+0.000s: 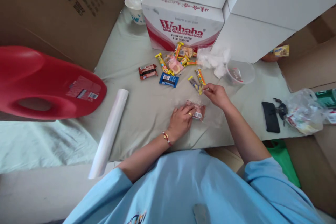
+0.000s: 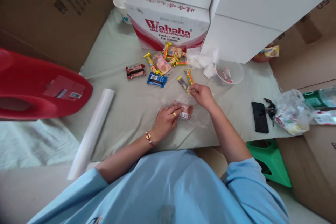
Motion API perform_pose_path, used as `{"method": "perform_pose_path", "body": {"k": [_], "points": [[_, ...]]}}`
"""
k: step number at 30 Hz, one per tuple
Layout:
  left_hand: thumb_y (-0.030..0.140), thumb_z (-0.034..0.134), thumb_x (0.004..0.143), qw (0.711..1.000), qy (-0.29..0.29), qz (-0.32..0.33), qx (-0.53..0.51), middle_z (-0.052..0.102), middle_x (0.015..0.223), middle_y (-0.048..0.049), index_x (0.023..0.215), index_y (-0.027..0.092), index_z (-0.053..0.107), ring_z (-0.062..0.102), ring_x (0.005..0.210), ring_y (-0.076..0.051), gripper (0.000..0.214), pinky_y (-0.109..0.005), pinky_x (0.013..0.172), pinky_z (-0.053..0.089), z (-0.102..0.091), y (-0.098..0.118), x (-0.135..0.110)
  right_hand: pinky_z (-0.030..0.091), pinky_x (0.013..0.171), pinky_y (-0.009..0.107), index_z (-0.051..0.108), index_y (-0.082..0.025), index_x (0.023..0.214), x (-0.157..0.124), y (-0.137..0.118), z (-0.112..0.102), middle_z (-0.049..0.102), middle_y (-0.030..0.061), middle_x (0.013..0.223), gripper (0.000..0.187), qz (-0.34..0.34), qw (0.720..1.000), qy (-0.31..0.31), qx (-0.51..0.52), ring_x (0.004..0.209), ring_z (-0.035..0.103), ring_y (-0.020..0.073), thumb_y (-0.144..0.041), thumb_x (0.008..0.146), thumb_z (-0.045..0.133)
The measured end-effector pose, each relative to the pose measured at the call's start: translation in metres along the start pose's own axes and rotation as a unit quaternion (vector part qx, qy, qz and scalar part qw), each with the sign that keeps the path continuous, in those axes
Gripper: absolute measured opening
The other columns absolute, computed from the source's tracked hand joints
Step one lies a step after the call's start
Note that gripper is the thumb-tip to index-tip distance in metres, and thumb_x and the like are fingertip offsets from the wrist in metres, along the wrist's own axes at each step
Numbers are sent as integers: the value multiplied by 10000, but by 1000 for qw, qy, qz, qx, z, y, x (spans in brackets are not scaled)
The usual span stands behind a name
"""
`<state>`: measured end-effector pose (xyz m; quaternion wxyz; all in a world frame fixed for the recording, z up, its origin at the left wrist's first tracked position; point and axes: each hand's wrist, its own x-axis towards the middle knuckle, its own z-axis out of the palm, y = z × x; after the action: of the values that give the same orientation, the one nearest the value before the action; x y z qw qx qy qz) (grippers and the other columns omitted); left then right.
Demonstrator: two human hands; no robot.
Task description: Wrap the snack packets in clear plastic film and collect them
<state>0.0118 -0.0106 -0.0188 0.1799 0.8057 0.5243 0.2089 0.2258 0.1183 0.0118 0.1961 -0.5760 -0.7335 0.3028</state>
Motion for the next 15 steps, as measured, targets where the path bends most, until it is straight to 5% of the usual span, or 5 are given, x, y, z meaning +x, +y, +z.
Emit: {"method": "perform_pose_path", "body": {"k": [8,12,15], "points": [[149,561,994,1000,-2,14,-10,741,1363,-53,1350,292,711,658,1098,-266,412,-442,909,480,-2,-7,3,493,787,274,729,-235,1012,-71,-41,-2,710,30,866,270,-162,972,-158,65,802,658,171,-365,1052,496],[170,542,1007,1000,-1,16,-12,733,1385,-58,1337,281,721,655,1096,-273,392,-453,907,482,-1,-6,1,504,925,380,734,-208,1136,-50,-15,-6,701,114,995,274,-123,989,35,-71,996,638,268,-349,1017,531],[183,517,1019,1000,10,9,-21,732,1385,-70,1337,261,721,658,1115,-276,386,-462,923,485,1,-5,2,450,1080,485,648,-169,1393,-17,8,-5,675,185,1273,494,-83,981,119,-132,1210,568,344,-376,944,638]]}}
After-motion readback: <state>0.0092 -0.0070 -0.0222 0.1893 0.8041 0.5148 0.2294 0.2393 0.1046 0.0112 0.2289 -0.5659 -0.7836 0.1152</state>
